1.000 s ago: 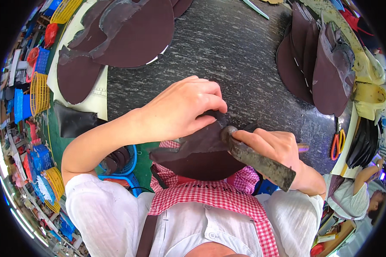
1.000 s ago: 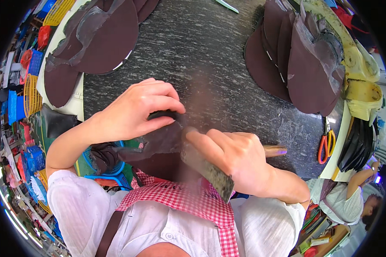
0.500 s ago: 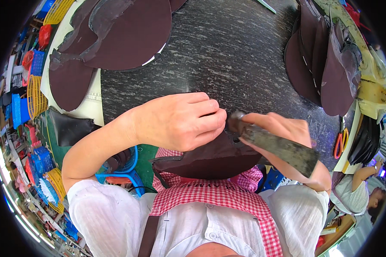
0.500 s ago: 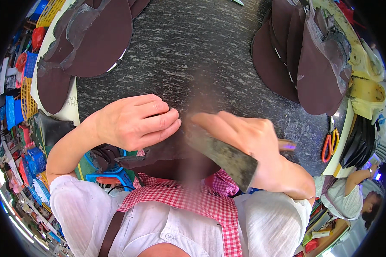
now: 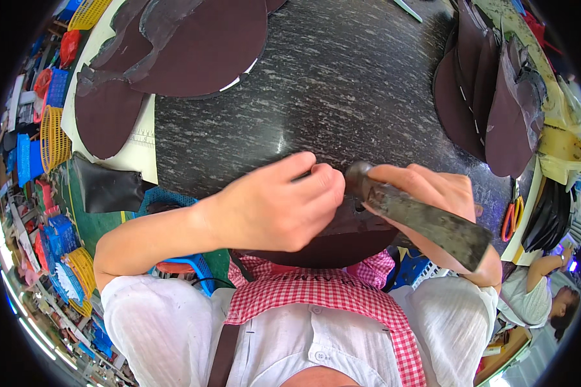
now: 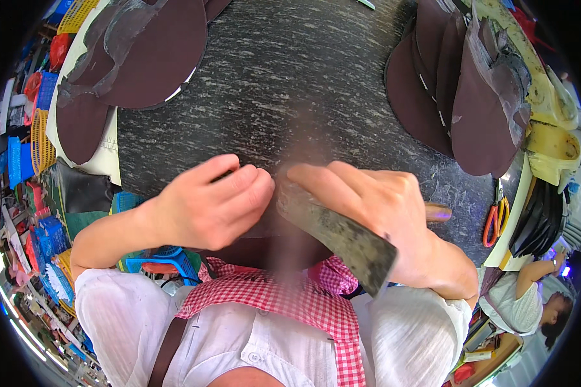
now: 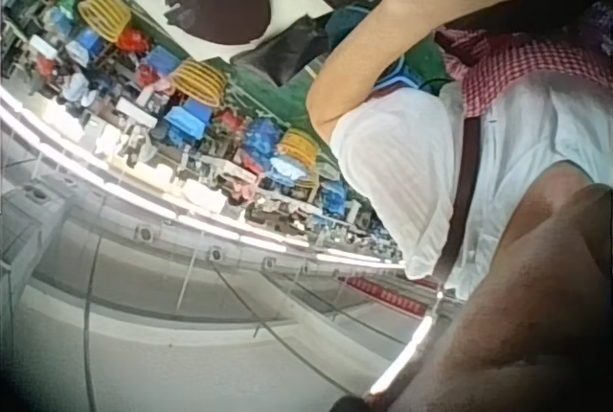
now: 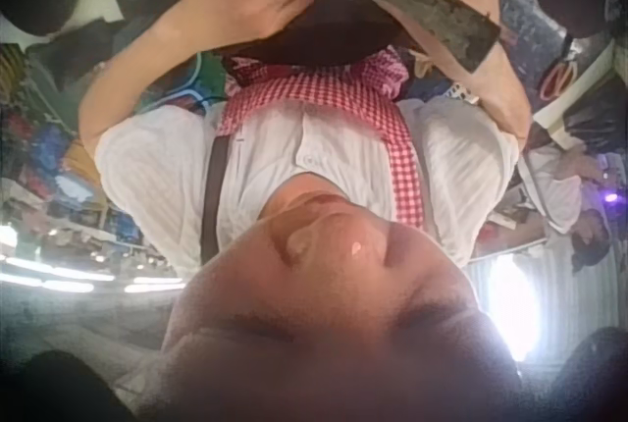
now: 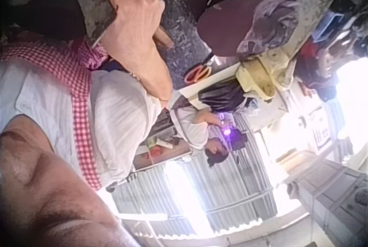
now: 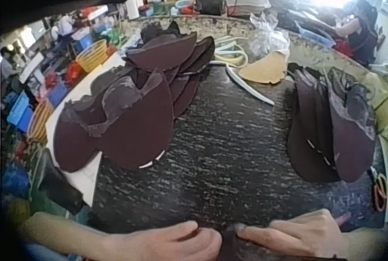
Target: The person picks up cut leather pieces one at a time, folds their edges, and hammers them flat with a metal hammer before stacking them on the table.
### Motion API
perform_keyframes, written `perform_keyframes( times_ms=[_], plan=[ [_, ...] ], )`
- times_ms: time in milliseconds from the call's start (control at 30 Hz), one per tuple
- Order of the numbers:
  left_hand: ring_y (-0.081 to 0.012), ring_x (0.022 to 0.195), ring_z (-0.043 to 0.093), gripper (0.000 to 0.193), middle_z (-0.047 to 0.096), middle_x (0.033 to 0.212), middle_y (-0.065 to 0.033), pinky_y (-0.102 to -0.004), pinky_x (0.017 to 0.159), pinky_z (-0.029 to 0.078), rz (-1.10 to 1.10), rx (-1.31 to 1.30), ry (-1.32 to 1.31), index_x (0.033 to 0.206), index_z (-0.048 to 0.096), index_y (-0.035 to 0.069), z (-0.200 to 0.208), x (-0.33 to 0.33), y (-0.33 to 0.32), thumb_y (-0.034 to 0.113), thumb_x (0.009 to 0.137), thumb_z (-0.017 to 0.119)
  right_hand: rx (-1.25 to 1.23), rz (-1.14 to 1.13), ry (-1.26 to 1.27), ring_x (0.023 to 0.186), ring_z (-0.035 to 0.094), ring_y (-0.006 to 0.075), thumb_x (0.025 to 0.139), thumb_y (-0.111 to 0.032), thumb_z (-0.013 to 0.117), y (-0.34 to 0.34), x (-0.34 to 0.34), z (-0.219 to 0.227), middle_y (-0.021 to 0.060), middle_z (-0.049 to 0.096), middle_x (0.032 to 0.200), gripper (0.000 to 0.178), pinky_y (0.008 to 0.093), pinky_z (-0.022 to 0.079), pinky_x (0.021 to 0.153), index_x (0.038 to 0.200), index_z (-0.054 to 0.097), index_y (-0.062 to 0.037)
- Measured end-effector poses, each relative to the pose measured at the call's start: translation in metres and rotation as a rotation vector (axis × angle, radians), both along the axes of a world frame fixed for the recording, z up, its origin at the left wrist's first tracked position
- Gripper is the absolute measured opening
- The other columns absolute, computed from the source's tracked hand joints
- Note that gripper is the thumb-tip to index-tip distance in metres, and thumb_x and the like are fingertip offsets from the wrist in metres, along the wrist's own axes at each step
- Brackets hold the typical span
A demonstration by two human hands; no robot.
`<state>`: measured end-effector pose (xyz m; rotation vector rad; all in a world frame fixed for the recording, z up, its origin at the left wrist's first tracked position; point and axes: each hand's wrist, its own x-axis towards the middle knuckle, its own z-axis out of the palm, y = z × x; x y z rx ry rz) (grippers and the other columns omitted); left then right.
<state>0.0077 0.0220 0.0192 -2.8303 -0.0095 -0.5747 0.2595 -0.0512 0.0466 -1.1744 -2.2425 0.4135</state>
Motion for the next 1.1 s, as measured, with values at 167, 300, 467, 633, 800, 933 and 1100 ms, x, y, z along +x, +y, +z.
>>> perform_keyframes(
  times_ms=[167,300,467,633,800,933,1100],
  plan=[
    [-0.0252,0.092,0.063,0.029,0.065,0.105,-0.0047,-0.0418,0.086,0.046,0.193,-0.482,-0.241,0.105,0.073,0.007,0.002,-0.010,0.009,0.008,0.076,0.078,0.056,-0.023,-0.008,0.064,0.069,0.0277,0.081,-0.024,0.072,0.000,-0.008,-0.004,0.0089,0.066,0.082,0.039,0.0373,0.054,0.056,0.116,0.067,-0.0052],
    [-0.0268,0.093,0.063,0.029,0.066,0.104,-0.0068,-0.0414,0.084,0.049,0.148,-0.560,-0.289,0.104,0.073,0.005,-0.010,-0.018,0.005,0.007,0.076,0.078,0.084,-0.013,-0.094,0.063,0.069,0.0266,0.082,-0.023,0.072,-0.004,-0.007,-0.002,0.0081,0.065,0.080,0.039,0.0366,0.053,0.055,0.116,0.067,-0.0049],
    [-0.0312,0.099,0.063,0.036,0.065,0.105,-0.0167,-0.0411,0.087,0.054,0.119,-0.080,-0.047,0.101,0.071,-0.006,-0.010,-0.013,-0.023,0.010,0.069,0.070,0.086,0.082,-0.027,0.063,0.069,0.0253,0.081,-0.022,0.073,0.006,-0.012,0.002,0.0069,0.063,0.077,0.040,0.0365,0.053,0.054,0.116,0.066,-0.0037],
    [-0.0261,0.090,0.060,0.034,0.063,0.102,-0.0070,-0.0418,0.079,0.047,0.193,-0.368,-0.263,0.103,0.071,0.004,-0.014,-0.028,-0.014,0.009,0.071,0.078,0.094,0.114,-0.104,0.065,0.069,0.0274,0.080,-0.023,0.074,0.008,-0.016,0.007,0.0092,0.067,0.082,0.041,0.0358,0.054,0.054,0.117,0.066,-0.0050],
    [-0.0267,0.090,0.062,0.034,0.066,0.101,-0.0055,-0.0409,0.078,0.047,0.255,-0.533,-0.334,0.101,0.073,0.006,-0.013,-0.036,-0.015,0.008,0.070,0.085,0.046,0.071,-0.101,0.065,0.069,0.0276,0.081,-0.024,0.075,0.009,-0.017,0.010,0.0096,0.067,0.082,0.039,0.0361,0.054,0.055,0.115,0.068,-0.0065],
    [-0.0281,0.090,0.065,0.031,0.067,0.100,-0.0097,-0.0390,0.075,0.053,0.189,-0.354,-0.346,0.098,0.072,0.001,-0.023,-0.035,-0.020,0.006,0.069,0.081,0.069,0.152,-0.021,0.067,0.070,0.0280,0.083,-0.022,0.076,0.019,-0.025,0.005,0.0093,0.069,0.082,0.035,0.0363,0.055,0.056,0.113,0.068,-0.0057],
    [-0.0274,0.092,0.065,0.034,0.067,0.102,-0.0100,-0.0388,0.076,0.055,0.278,-0.027,-0.134,0.097,0.072,-0.002,-0.024,-0.032,-0.048,0.007,0.064,0.074,0.041,0.139,-0.066,0.070,0.071,0.0298,0.083,-0.023,0.075,0.017,-0.034,0.013,0.0102,0.070,0.087,0.036,0.0369,0.056,0.059,0.113,0.068,-0.0056]
  ],
)
